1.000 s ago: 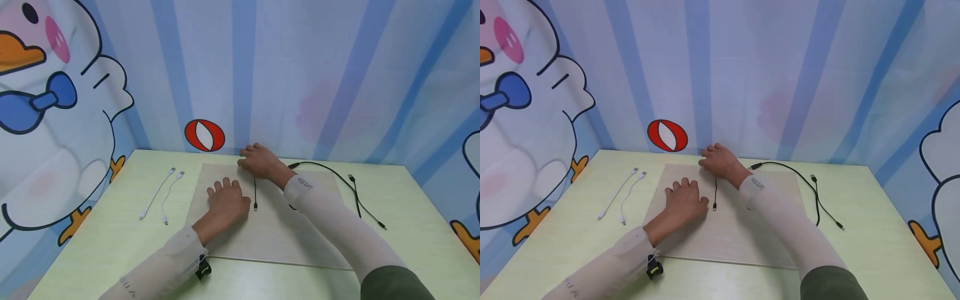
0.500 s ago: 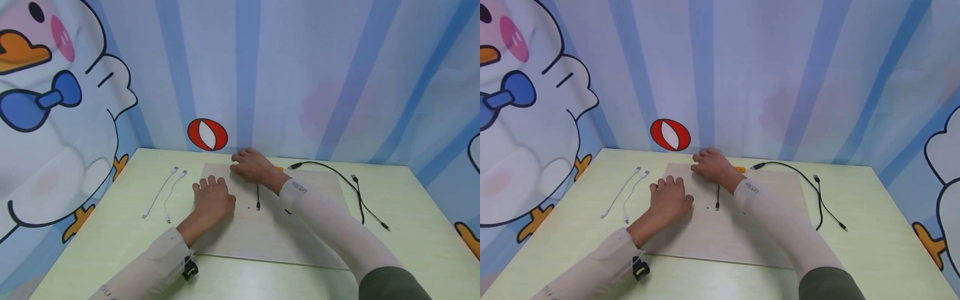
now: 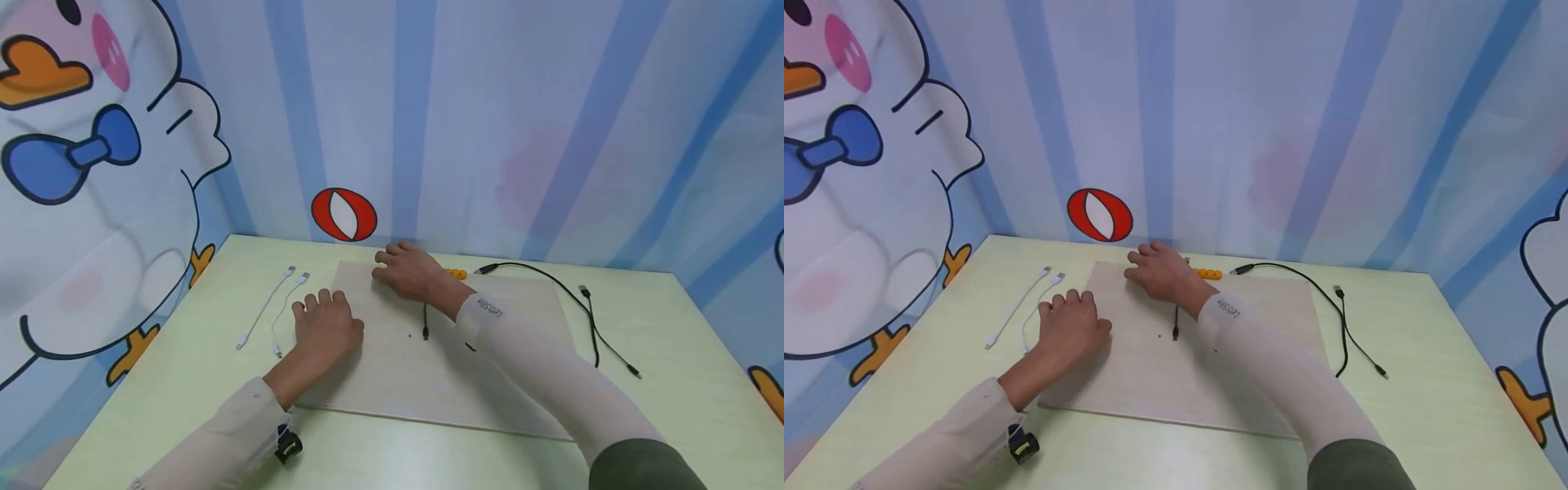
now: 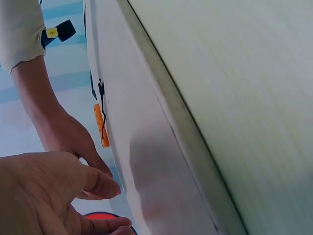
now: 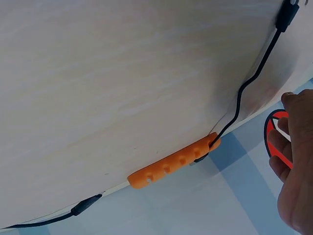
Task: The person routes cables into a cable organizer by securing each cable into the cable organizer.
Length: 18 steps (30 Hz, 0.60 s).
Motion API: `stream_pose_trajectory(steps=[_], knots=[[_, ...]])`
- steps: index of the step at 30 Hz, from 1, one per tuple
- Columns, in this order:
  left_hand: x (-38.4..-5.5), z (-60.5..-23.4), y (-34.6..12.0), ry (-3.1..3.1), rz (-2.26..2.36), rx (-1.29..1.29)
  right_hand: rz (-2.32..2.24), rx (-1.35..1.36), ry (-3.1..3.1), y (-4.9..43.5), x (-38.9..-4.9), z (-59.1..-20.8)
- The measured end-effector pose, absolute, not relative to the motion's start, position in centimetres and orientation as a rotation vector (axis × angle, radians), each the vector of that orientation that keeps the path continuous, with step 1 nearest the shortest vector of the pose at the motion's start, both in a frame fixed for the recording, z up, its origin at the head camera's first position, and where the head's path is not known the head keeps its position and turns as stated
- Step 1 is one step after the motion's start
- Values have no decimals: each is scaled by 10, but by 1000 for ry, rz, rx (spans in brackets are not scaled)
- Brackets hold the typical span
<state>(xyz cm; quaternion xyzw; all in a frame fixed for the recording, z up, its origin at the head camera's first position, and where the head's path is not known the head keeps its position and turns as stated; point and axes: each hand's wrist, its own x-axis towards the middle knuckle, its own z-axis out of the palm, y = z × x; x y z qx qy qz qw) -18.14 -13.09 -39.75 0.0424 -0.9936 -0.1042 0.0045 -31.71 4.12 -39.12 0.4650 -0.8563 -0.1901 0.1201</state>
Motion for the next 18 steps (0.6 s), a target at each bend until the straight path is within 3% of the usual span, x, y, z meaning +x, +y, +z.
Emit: stream_pose_trajectory(steps=[18], knots=[[-163,-400,-188,-3109,-294,197,-524,1389,-2534,32,-316,-393]])
